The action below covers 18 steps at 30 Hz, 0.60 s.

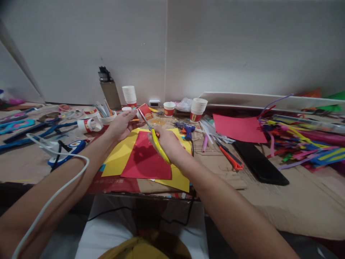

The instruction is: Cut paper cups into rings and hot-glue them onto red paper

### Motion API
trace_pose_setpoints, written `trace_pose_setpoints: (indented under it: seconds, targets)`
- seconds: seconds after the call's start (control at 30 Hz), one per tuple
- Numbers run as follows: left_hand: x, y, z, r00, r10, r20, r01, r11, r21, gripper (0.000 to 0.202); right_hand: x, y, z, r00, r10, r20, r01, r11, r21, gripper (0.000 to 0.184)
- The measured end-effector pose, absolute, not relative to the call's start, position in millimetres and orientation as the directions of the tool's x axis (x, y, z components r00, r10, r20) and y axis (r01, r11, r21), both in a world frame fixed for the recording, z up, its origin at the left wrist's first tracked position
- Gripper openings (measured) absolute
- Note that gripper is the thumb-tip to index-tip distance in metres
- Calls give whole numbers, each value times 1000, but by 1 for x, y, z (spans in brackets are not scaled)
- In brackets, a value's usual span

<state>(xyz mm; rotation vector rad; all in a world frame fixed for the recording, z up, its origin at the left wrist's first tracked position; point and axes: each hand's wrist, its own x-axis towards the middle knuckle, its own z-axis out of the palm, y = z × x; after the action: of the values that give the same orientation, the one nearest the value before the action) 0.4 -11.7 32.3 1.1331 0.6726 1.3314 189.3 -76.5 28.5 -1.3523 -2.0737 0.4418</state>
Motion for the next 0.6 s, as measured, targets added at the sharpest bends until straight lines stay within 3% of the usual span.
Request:
trace_pose_setpoints:
  seconds: [0.17,0.6]
  targets:
    - [1,-10,30,163,957,242,-410,-157,898,32,191,-75,31,-319,896,309,719,441,-537,17]
    - [7,-17,39,117,961,250,-401,-185,897,30,188,-82,35,-290,896,337,672,441,-595,22]
